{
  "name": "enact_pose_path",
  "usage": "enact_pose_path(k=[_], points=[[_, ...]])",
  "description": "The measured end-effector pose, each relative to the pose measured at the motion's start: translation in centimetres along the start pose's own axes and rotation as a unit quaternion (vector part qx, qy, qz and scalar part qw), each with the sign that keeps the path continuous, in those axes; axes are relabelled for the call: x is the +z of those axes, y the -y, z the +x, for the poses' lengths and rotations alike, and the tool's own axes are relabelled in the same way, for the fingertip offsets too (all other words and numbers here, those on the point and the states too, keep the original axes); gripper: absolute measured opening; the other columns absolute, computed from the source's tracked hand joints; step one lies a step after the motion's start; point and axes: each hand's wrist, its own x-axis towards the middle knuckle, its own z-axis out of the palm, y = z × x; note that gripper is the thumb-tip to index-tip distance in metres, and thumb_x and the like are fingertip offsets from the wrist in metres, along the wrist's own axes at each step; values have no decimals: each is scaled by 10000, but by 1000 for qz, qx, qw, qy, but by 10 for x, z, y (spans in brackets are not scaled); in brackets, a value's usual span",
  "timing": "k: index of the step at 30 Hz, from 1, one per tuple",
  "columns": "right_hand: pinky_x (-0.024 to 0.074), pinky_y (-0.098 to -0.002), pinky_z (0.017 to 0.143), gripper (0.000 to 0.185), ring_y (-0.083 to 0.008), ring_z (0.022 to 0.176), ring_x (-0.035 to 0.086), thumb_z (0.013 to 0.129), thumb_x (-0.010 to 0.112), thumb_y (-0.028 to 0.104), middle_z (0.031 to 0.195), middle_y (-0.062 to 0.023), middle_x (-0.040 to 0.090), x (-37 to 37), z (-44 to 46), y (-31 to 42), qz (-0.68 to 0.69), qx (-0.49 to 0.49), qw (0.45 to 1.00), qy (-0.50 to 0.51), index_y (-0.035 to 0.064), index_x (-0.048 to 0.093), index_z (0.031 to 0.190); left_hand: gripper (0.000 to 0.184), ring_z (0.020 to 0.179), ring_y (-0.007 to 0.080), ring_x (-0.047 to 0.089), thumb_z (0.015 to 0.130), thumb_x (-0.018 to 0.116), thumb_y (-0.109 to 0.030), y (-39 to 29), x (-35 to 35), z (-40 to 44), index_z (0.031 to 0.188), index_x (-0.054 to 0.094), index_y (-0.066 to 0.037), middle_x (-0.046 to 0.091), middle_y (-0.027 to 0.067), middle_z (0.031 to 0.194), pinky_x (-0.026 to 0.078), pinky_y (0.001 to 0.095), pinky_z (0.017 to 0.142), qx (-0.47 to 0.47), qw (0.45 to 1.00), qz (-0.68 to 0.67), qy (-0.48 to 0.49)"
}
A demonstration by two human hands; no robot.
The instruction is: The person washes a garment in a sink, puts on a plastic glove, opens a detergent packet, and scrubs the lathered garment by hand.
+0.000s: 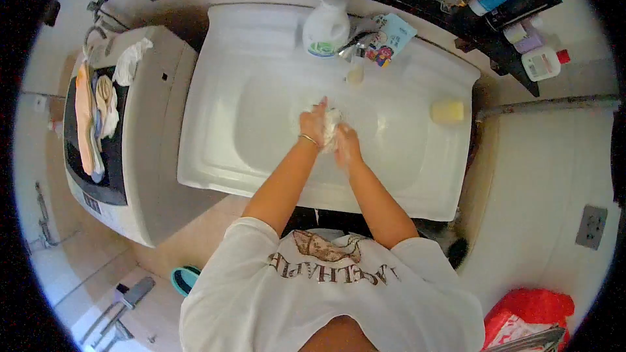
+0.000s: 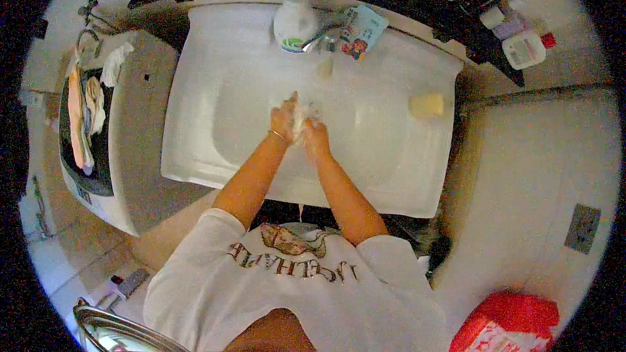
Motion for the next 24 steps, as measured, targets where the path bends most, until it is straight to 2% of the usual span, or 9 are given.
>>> enact_pose_path(k=[2, 4, 5, 7, 9, 13, 17, 21, 24], points=[[455, -295, 671, 186, -162, 746, 543, 802, 521, 103, 871, -69, 548, -15, 6, -10, -51, 40, 996, 59, 10, 532, 962, 289, 530, 177, 509, 749, 654, -263, -26, -24, 21, 684, 510, -22, 549, 82, 712, 441, 350, 470, -473, 847, -236, -54], [458, -296, 673, 177, -157, 752, 543, 797, 514, 71, 872, -55, 537, -27, 6, 1, -100, 78, 985, 121, 29, 521, 968, 235, 619, 189, 557, 745, 663, -197, -28, -43, 18, 718, 500, -30, 558, 81, 761, 484, 344, 533, -440, 863, -248, 14], [450, -296, 637, 140, -151, 714, 522, 764, 529, 38, 818, -36, 518, -26, 3, 15, -81, 68, 987, 124, 53, 511, 903, 217, 662, 188, 563, 754, 654, -179, 4, -50, 15, 741, 494, -34, 556, 76, 760, 491, 337, 569, -180, 966, -171, 71], [465, -295, 671, 229, -161, 781, 531, 707, 551, -30, 831, -39, 525, -38, 8, 34, -38, 39, 983, 174, 83, 515, 902, 200, 706, 187, 569, 764, 645, -161, 17, -56, 13, 764, 487, -38, 555, 71, 760, 498, 329, 604, 100, 984, -81, 127], [468, -310, 716, 274, -171, 853, 534, 695, 565, -23, 867, -59, 540, -2, -18, 57, -26, -24, 993, 117, 87, 521, 943, 220, 813, 206, 571, 801, 604, -254, 4, -49, 13, 945, 524, -108, 593, 67, 870, 483, 354, 760, -280, 900, -333, 24], [442, -333, 787, 364, -236, 960, 529, 632, 609, -30, 996, -73, 550, 39, -42, 36, -395, -380, 836, 42, 67, 551, 979, 259, 745, 161, 565, 814, 593, -222, -18, -32, 9, 976, 502, -42, 542, 43, 800, 496, 322, 702, -482, 744, -452, 101], [439, -344, 782, 241, -299, 868, 547, 645, 635, 58, 1011, -134, 556, 53, -51, 24, -555, -376, 741, 45, 47, 575, 878, 353, 895, 152, 548, 842, 551, -299, 0, -16, -15, 1093, 481, -61, 549, 51, 981, 455, 301, 816, -426, 784, -411, 185], [436, -367, 757, 191, -324, 820, 550, 653, 630, 104, 975, -169, 561, 24, 8, 37, -424, -243, 869, -72, 25, 541, 803, 399, 1037, 153, 497, 855, 524, -318, -33, -2, -33, 1152, 463, -59, 521, 48, 1121, 407, 301, 896, -357, 797, -450, 186], [431, -381, 727, 182, -336, 801, 543, 661, 623, 96, 873, -188, 554, 25, 9, 19, -406, -345, 809, -249, 10, 503, 767, 401, 1020, 166, 521, 864, 496, -339, 6, -9, -14, 1152, 473, -61, 543, 42, 1119, 416, 309, 885, -294, 787, -482, 249]])
